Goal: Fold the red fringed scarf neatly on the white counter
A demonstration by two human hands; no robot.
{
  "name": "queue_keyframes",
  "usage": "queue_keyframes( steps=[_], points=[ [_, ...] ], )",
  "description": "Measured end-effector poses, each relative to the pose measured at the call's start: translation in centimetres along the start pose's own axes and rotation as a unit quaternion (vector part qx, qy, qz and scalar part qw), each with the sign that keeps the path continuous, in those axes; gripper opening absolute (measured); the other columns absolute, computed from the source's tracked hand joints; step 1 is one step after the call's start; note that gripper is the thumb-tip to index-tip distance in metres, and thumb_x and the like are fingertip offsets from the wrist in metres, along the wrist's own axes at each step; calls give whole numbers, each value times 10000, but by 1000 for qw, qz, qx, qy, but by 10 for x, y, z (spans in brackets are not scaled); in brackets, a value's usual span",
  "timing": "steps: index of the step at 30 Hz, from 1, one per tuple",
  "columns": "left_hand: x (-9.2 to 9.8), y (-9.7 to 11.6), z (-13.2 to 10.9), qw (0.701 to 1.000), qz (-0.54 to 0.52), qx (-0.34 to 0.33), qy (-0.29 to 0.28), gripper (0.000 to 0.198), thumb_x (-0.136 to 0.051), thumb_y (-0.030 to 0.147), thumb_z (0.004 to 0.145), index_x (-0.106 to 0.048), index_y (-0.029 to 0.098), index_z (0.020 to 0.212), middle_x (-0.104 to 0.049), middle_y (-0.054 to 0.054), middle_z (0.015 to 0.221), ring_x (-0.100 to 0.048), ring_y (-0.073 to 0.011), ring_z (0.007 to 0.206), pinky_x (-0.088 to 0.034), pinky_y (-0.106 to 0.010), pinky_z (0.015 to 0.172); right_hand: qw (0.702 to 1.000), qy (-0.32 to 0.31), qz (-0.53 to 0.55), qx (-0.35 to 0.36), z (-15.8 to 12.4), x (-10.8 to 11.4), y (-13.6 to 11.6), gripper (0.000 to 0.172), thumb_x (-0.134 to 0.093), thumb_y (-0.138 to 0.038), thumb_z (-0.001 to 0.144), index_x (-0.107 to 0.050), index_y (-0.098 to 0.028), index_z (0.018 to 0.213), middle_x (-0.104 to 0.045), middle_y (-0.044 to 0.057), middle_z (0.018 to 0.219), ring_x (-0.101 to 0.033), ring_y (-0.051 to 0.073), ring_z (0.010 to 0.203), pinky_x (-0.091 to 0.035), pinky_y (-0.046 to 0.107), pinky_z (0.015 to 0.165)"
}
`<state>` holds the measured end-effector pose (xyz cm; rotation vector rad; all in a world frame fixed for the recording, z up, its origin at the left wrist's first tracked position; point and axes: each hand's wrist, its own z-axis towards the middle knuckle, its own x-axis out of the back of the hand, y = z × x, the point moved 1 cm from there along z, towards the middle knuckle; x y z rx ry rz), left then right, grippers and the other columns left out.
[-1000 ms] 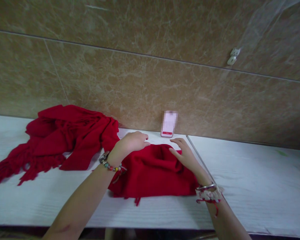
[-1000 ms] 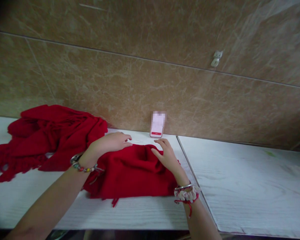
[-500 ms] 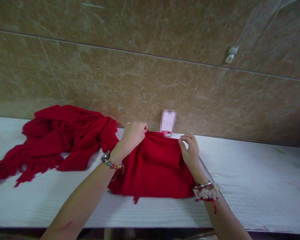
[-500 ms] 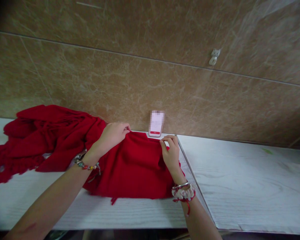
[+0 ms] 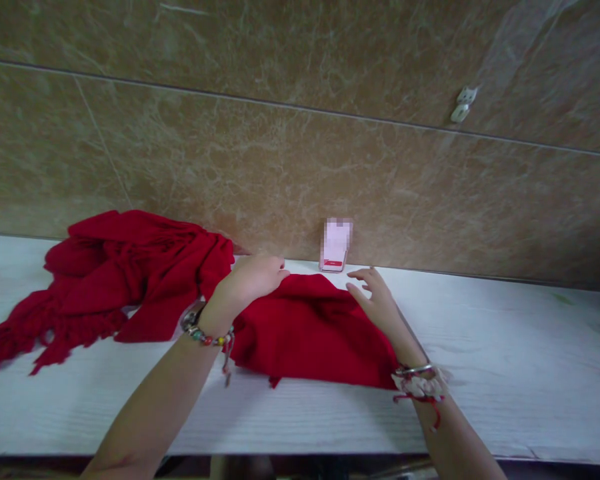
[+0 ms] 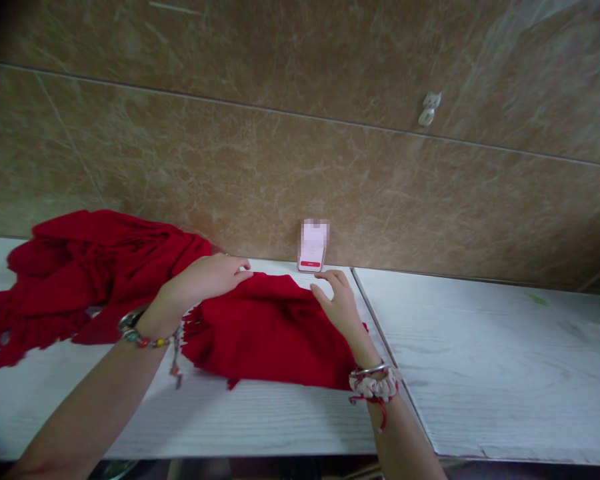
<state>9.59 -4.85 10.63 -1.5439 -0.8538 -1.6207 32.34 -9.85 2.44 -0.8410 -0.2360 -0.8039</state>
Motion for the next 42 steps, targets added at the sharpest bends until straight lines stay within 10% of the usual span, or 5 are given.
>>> queue_keyframes(
  steps=[16, 22, 28, 35, 42],
  points=[
    [-11, 6, 15, 988, -136, -64, 21, 275, -500, 81, 709, -645, 179, 921, -685, -35, 824, -613, -147, 750, -423, -199, 635, 993, -93, 71, 22, -1, 3, -11, 148, -542, -274, 738, -578, -201, 615, -584, 55, 873, -556, 180, 845, -441, 343, 781],
    [15, 2, -14, 926, -190, -229, -232, 142, -575, 182, 680, -670, 218, 779, -671, 49, 705, -588, -105, 648, -389, -158, 567, 983, -98, 155, 2, 1, 11, -16, 301, -459, -360, 796, -533, -202, 551, -615, 36, 746, -574, 174, 764, -460, 328, 717],
    [-8, 8, 8, 993, -101, -53, -2, 285, -441, 357, 821, -658, 175, 783, -675, -58, 782, -601, -173, 704, -400, -232, 595, 996, -81, -39, 4, -4, -10, 7, 115, -560, -277, 716, -620, -194, 766, -624, 59, 802, -581, 190, 779, -471, 355, 741],
    [-29, 22, 25, 994, -100, 7, 33, 320, -414, 393, 852, -592, 179, 1011, -642, -99, 1024, -588, -223, 943, -434, -279, 738, 978, -188, -85, -7, -8, -17, 9, 101, -537, -114, 652, -604, -189, 645, -626, 52, 770, -590, 176, 729, -472, 324, 712],
    [-38, 24, 30, 987, -157, -3, 32, 344, -573, 292, 770, -552, 160, 1086, -655, -85, 997, -591, -213, 938, -445, -264, 745, 994, -72, 10, -84, -2, -11, 7, 86, -503, -241, 679, -543, -199, 614, -591, 18, 670, -551, 172, 673, -449, 328, 672]
  ],
)
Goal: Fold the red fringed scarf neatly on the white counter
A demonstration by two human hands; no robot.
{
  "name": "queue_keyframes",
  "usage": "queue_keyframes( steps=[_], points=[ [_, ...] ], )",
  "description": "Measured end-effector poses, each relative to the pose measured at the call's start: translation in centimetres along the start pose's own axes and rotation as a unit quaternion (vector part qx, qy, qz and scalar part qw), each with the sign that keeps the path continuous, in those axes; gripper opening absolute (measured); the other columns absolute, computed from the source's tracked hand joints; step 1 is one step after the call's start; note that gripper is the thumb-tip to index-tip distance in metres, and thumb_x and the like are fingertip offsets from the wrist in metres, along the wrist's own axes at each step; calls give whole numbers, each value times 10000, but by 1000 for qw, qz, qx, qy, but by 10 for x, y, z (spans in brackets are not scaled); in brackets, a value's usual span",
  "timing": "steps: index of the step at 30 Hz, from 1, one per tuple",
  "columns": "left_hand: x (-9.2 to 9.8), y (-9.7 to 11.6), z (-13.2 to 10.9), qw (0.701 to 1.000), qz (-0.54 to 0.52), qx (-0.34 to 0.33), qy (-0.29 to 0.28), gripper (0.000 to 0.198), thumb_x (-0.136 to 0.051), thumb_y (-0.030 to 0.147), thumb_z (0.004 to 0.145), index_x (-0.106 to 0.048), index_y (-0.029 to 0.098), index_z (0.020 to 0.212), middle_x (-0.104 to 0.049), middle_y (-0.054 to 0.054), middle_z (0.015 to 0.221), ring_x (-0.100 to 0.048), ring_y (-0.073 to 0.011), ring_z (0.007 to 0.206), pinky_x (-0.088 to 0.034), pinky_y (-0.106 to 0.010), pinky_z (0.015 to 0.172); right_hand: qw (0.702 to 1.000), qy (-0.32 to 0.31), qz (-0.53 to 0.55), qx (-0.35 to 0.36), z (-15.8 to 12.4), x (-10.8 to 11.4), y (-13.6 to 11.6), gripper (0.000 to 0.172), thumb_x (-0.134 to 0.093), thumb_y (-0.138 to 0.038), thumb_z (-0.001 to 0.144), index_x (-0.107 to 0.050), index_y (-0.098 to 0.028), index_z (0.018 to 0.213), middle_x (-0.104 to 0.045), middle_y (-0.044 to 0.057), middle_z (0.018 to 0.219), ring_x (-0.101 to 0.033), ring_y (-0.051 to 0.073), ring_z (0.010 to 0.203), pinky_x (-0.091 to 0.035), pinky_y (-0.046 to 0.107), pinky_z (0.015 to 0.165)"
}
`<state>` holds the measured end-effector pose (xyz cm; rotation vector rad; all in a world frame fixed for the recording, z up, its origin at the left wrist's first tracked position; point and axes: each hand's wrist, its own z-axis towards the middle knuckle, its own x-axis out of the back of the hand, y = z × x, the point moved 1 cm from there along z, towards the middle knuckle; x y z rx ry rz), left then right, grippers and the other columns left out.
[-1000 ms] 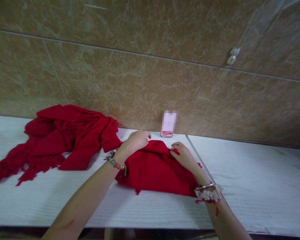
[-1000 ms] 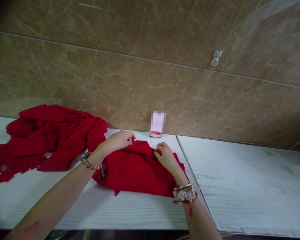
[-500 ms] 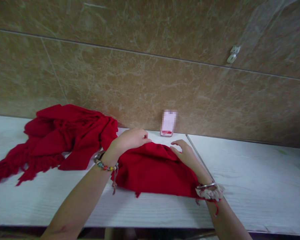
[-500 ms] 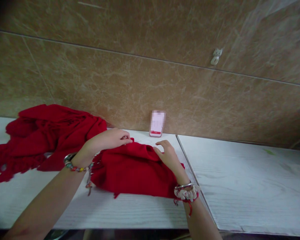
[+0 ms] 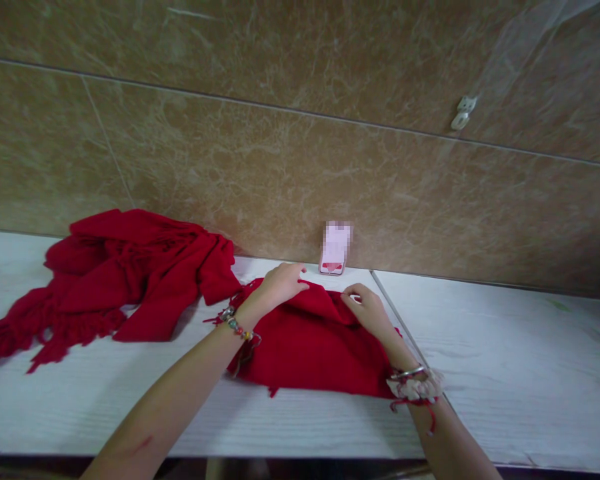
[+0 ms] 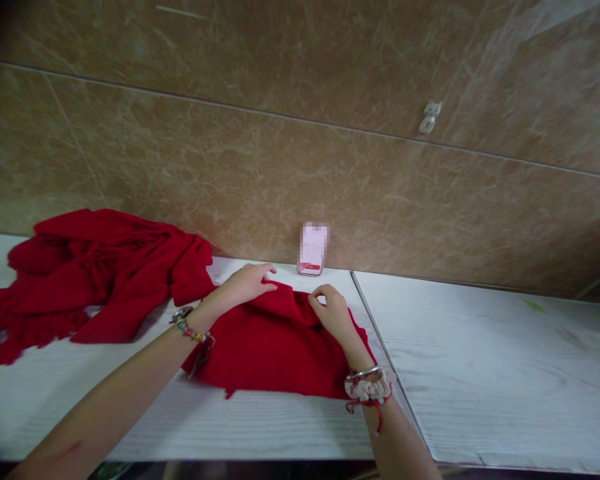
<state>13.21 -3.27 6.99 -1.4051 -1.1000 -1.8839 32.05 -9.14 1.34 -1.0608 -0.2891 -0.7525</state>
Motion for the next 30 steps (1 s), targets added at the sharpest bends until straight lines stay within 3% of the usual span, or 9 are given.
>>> queue_keyframes(
  steps=[3, 6, 11, 13, 15, 19, 24, 28, 30],
  points=[
    [3, -2, 4, 998, -51, -19, 44, 239, -572, 201, 760, -600, 173, 995, -679, -50, 908, -611, -183, 862, -449, -245, 726, 993, 66, 100, -6, 1, 6, -3, 125, -504, -302, 699, -535, -201, 632, -577, 15, 695, -539, 166, 698, -435, 303, 664],
    [14, -6, 4, 983, -110, -14, 143, 177, -556, 171, 773, -615, 181, 939, -685, -31, 865, -619, -158, 807, -449, -237, 732, 977, 93, 191, 13, 1, 11, -8, 137, -516, -323, 723, -541, -200, 668, -575, 7, 728, -525, 154, 723, -409, 282, 684],
    [35, -5, -5, 922, -157, -26, 353, 145, -562, 153, 762, -615, 180, 894, -681, -18, 823, -617, -155, 795, -438, -256, 766, 930, 201, 305, 41, 0, 19, -10, 130, -536, -322, 728, -519, -207, 668, -544, -20, 715, -498, 138, 703, -388, 271, 685],
    [42, -4, -10, 905, -154, -60, 393, 148, -554, 173, 765, -613, 172, 901, -677, -21, 838, -608, -157, 826, -423, -258, 790, 921, 212, 321, 63, -1, 22, -12, 111, -550, -295, 714, -520, -209, 649, -538, -20, 717, -498, 138, 707, -386, 271, 684],
    [47, -5, -13, 925, -151, -99, 334, 143, -532, 218, 781, -622, 171, 883, -676, -13, 810, -609, -150, 789, -425, -238, 753, 930, 187, 305, 88, -2, 24, -14, 163, -530, -280, 723, -506, -204, 580, -544, -9, 710, -505, 148, 725, -385, 282, 693],
    [49, -12, -12, 986, -109, -81, 100, 313, -394, 306, 853, -641, 153, 736, -621, 4, 535, -578, -133, 539, -407, -209, 568, 966, 143, 206, 65, -1, 23, -15, 263, -470, -302, 748, -459, -204, 505, -543, 5, 653, -511, 158, 689, -400, 294, 656],
    [33, -16, -5, 994, -17, -14, 111, 302, -419, 331, 851, -652, 148, 793, -681, -67, 750, -611, -173, 690, -401, -228, 606, 996, 58, 67, 4, 1, 6, -4, 167, -515, -348, 706, -570, -192, 723, -582, 38, 750, -547, 175, 700, -452, 308, 613],
    [15, -11, 2, 996, -48, -38, 63, 267, -469, 339, 834, -644, 151, 906, -676, -82, 921, -609, -189, 836, -418, -237, 698, 999, 32, -3, 22, 0, -6, 7, 311, -589, -293, 650, -572, -188, 943, -585, 74, 884, -568, 187, 739, -479, 342, 654],
    [11, -10, 3, 995, -79, -55, 28, 239, -517, 301, 807, -636, 143, 942, -677, -74, 919, -613, -178, 826, -425, -227, 701, 998, 29, -27, 43, 0, -7, 8, 244, -584, -255, 652, -587, -193, 887, -587, 68, 853, -566, 188, 743, -478, 351, 684]
  ],
)
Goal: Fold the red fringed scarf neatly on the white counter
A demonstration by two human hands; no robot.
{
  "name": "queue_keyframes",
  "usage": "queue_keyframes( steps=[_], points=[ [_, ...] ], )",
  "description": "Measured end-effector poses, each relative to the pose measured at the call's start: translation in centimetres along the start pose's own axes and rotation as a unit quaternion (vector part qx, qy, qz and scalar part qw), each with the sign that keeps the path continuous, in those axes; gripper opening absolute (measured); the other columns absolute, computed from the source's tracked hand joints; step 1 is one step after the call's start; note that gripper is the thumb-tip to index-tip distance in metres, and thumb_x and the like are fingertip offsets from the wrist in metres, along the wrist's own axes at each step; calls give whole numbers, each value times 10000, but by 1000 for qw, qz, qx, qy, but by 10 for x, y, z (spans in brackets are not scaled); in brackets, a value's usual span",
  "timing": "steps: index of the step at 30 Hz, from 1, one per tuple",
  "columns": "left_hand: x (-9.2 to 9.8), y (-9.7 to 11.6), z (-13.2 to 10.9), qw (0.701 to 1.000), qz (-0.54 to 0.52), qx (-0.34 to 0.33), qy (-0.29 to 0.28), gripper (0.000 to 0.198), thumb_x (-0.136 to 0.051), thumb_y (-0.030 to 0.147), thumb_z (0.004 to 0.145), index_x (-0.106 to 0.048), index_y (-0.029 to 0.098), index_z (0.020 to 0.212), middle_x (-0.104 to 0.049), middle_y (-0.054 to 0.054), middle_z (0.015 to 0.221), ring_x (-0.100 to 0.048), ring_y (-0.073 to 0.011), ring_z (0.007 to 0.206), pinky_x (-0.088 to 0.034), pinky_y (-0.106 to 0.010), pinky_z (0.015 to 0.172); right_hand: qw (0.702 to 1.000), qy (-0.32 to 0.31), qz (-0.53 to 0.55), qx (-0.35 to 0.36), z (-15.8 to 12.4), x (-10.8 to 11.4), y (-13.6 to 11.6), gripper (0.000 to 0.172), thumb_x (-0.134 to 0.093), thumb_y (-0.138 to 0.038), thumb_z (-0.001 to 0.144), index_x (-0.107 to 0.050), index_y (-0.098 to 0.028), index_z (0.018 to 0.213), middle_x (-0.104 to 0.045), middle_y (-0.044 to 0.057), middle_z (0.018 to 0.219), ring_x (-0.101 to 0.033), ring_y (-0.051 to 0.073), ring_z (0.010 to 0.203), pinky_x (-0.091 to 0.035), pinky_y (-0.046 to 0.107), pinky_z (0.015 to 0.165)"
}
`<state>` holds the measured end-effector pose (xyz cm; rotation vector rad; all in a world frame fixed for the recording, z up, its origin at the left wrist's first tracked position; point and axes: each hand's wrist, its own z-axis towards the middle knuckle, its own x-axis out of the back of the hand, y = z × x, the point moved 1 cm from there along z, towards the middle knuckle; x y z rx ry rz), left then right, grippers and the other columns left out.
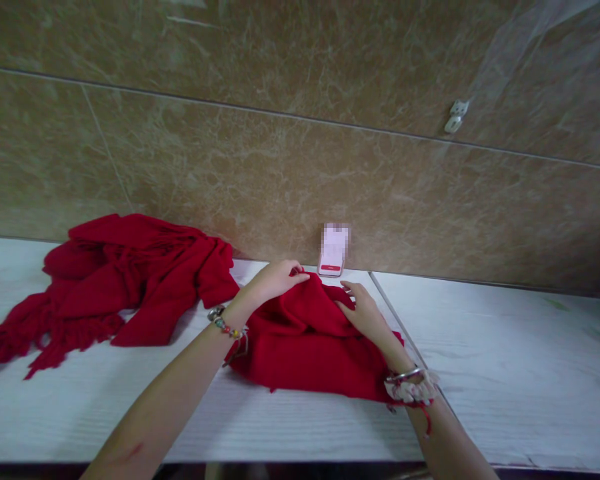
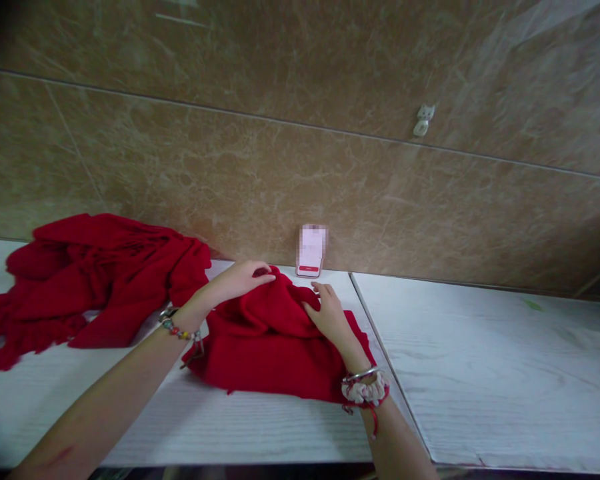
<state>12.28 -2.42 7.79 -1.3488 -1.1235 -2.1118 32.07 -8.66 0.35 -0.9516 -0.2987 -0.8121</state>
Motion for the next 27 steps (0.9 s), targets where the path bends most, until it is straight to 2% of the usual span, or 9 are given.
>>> queue_keyframes(
  steps=[3, 5, 12, 14, 16, 19, 21, 24, 27],
  points=[
    [0, 0, 1, 1000, -30, 2, -11, 193, -564, 187, 758, -639, 140, 929, -686, -54, 859, -621, -158, 772, -432, -210, 677, 1000, 6, -3, 25, 2, 3, -3, 70, -546, -253, 687, -586, -201, 712, -590, 57, 774, -558, 190, 743, -464, 354, 709],
    [4, -1, 1, 1000, -23, 9, 19, 160, -568, 152, 742, -651, 149, 878, -688, -48, 828, -619, -159, 755, -435, -216, 671, 999, 31, 21, 27, 4, 8, -6, 93, -531, -283, 707, -573, -208, 671, -588, 47, 744, -550, 187, 728, -457, 344, 693],
    [28, 13, -9, 971, -65, -6, 228, 119, -570, 190, 753, -644, 171, 844, -684, -21, 789, -609, -141, 743, -426, -225, 718, 978, 153, 142, 15, 4, 24, -19, 100, -558, -313, 715, -573, -214, 707, -572, 15, 737, -525, 171, 733, -419, 319, 713],
    [36, 20, -15, 964, -76, -26, 253, 129, -559, 201, 757, -639, 166, 852, -681, -17, 810, -602, -136, 766, -415, -218, 734, 971, 165, 172, 15, 2, 28, -21, 102, -562, -316, 719, -577, -215, 709, -575, 12, 761, -524, 168, 759, -408, 312, 730],
    [41, 23, -21, 977, -78, -32, 193, 145, -527, 222, 772, -639, 162, 841, -678, -13, 802, -597, -134, 742, -415, -208, 691, 967, 147, 209, 6, 2, 30, -21, 183, -533, -344, 739, -554, -211, 613, -580, 14, 761, -528, 168, 774, -403, 305, 732],
    [40, 18, -24, 998, -50, -12, -41, 265, -441, 308, 822, -641, 155, 738, -663, -7, 666, -579, -132, 612, -397, -201, 569, 965, 92, 245, -27, 3, 30, -17, 390, -441, -401, 780, -430, -205, 442, -589, 23, 706, -541, 172, 769, -403, 304, 727],
    [34, 12, -24, 991, -1, 24, -129, 367, -378, 354, 851, -634, 152, 682, -648, -21, 597, -571, -138, 560, -382, -211, 536, 974, 51, 213, -57, 5, 26, -14, 387, -437, -427, 770, -443, -208, 451, -590, 21, 659, -547, 174, 731, -410, 306, 708],
    [23, 6, -18, 991, 90, 73, -61, 375, -360, 364, 859, -644, 152, 736, -675, -72, 708, -603, -174, 648, -386, -237, 572, 989, -2, 124, -80, 5, 17, -10, 258, -509, -430, 714, -575, -199, 619, -614, 29, 697, -559, 180, 707, -433, 318, 683],
    [10, 9, -13, 993, 97, 52, -29, 298, -423, 367, 834, -649, 172, 824, -681, -82, 865, -614, -197, 778, -403, -247, 643, 996, -42, 65, -43, 2, 8, -11, 195, -562, -371, 692, -620, -196, 758, -633, 52, 812, -573, 184, 759, -451, 335, 718]
  ],
)
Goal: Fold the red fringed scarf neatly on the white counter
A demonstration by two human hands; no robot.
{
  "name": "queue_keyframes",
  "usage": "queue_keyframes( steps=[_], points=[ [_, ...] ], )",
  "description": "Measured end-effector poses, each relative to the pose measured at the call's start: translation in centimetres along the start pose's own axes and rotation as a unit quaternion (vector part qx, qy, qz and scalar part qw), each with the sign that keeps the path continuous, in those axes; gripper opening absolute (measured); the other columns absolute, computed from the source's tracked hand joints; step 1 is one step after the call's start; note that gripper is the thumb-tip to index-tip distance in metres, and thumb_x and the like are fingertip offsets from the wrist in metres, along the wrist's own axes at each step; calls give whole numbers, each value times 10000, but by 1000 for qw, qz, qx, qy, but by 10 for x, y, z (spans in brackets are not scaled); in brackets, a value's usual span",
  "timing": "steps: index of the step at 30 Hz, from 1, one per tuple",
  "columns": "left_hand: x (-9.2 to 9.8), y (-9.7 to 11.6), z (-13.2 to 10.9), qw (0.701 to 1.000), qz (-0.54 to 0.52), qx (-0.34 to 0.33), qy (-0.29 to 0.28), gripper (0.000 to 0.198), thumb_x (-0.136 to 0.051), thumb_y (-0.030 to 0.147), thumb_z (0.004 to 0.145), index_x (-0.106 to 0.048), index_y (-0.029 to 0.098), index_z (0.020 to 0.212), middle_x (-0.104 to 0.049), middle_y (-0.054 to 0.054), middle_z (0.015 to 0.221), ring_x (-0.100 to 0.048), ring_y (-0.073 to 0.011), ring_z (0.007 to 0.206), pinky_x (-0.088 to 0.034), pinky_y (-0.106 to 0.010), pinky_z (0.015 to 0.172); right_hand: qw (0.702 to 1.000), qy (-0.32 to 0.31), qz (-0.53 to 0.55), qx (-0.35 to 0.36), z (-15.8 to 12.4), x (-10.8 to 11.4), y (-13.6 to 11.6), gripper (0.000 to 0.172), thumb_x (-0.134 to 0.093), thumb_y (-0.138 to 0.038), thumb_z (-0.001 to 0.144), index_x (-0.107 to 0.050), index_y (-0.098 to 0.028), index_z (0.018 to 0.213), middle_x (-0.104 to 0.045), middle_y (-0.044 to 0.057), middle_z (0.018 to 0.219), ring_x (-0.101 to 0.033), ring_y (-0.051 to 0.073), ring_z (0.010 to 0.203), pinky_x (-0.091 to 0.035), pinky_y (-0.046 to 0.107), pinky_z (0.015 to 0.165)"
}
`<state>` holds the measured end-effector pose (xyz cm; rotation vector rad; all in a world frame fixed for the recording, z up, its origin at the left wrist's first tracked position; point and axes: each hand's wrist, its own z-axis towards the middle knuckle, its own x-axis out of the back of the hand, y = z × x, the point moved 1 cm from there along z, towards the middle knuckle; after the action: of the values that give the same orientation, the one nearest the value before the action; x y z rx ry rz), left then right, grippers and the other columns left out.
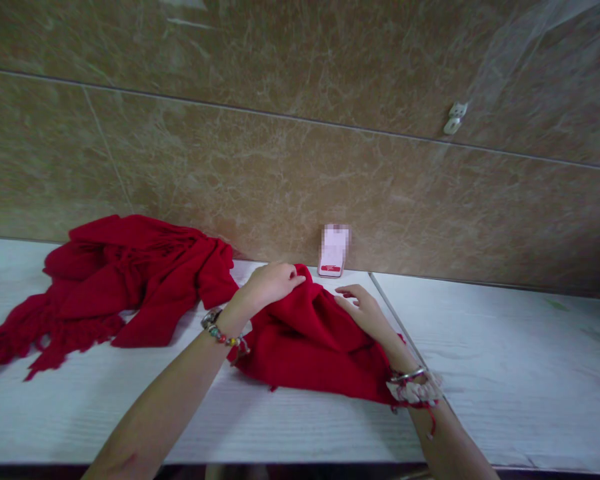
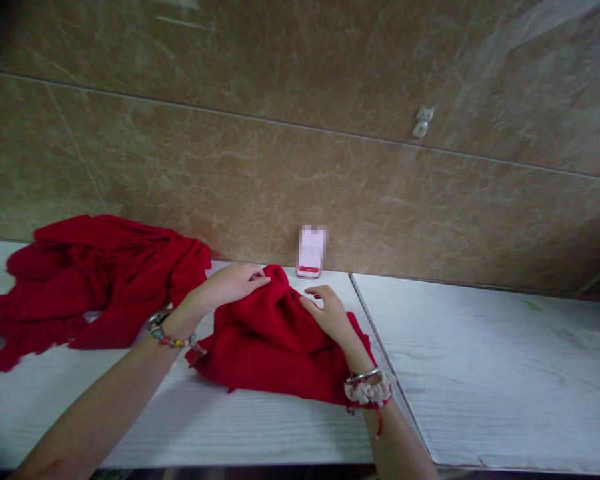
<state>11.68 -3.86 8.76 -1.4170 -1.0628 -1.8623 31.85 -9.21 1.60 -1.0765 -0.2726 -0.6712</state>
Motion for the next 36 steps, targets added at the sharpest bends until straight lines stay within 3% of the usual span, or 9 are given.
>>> queue_keyframes(
  steps=[7, 11, 16, 21, 24, 30, 32, 35, 36],
  points=[
    [-8, 9, 2, 991, -97, -57, -71, 165, -573, 166, 711, -643, 170, 860, -693, -19, 807, -617, -136, 738, -411, -183, 616, 994, -69, -62, 57, -4, -6, 0, 35, -599, -195, 669, -631, -208, 675, -614, 42, 813, -577, 177, 787, -454, 340, 770],
    [-5, 6, 4, 992, -104, -58, -40, 172, -575, 153, 698, -647, 162, 854, -692, -21, 776, -613, -137, 699, -409, -191, 595, 994, -65, -76, 51, -2, -4, 3, 98, -567, -161, 681, -606, -208, 603, -611, 31, 758, -574, 175, 761, -456, 331, 748],
    [-2, 2, 5, 995, -86, -46, 24, 174, -540, 172, 732, -649, 169, 868, -690, -32, 780, -614, -155, 708, -413, -211, 596, 995, 11, -99, 8, -2, -5, 12, 103, -618, -283, 674, -641, -191, 717, -609, 66, 804, -571, 200, 766, -461, 359, 735],
    [-6, 0, 4, 997, -62, -40, 0, 163, -542, 156, 726, -648, 181, 847, -689, -24, 778, -616, -153, 712, -422, -210, 611, 997, 5, -71, 6, -2, -4, 16, 130, -625, -307, 655, -606, -210, 570, -594, 53, 788, -565, 195, 762, -462, 350, 718],
    [-2, 0, 4, 998, -50, -35, 29, 168, -530, 152, 739, -651, 192, 850, -687, -27, 801, -615, -156, 739, -429, -214, 640, 996, 84, -18, 4, 0, 4, 9, 197, -568, -393, 690, -587, -218, 602, -583, 48, 774, -547, 195, 761, -463, 325, 641],
    [36, -6, -10, 975, -18, 17, 220, 189, -480, 161, 781, -642, 185, 877, -672, -46, 876, -598, -167, 811, -422, -243, 718, 944, 320, 78, 4, 1, 29, -6, 209, -528, -400, 711, -541, -202, 645, -536, 23, 736, -511, 170, 738, -426, 302, 662],
    [47, -10, -17, 983, -43, 11, 179, 165, -490, 203, 777, -645, 188, 830, -677, -20, 797, -601, -147, 741, -418, -210, 648, 928, 355, 112, 3, 0, 35, -6, 201, -522, -373, 714, -524, -197, 617, -525, 10, 708, -502, 157, 710, -415, 294, 663],
    [50, -18, -23, 997, -74, -32, -15, 251, -454, 292, 800, -642, 182, 676, -662, 10, 644, -582, -116, 603, -385, -175, 539, 928, 349, 129, -17, 1, 37, -2, 242, -483, -370, 731, -496, -195, 564, -507, -1, 647, -491, 148, 659, -410, 296, 647],
    [48, -20, -23, 995, -71, -37, -56, 292, -429, 305, 813, -637, 178, 652, -657, 7, 625, -574, -113, 577, -374, -175, 520, 935, 333, 116, -26, 2, 36, 0, 252, -478, -381, 730, -496, -196, 560, -505, -2, 632, -490, 150, 649, -410, 299, 638]
  ],
)
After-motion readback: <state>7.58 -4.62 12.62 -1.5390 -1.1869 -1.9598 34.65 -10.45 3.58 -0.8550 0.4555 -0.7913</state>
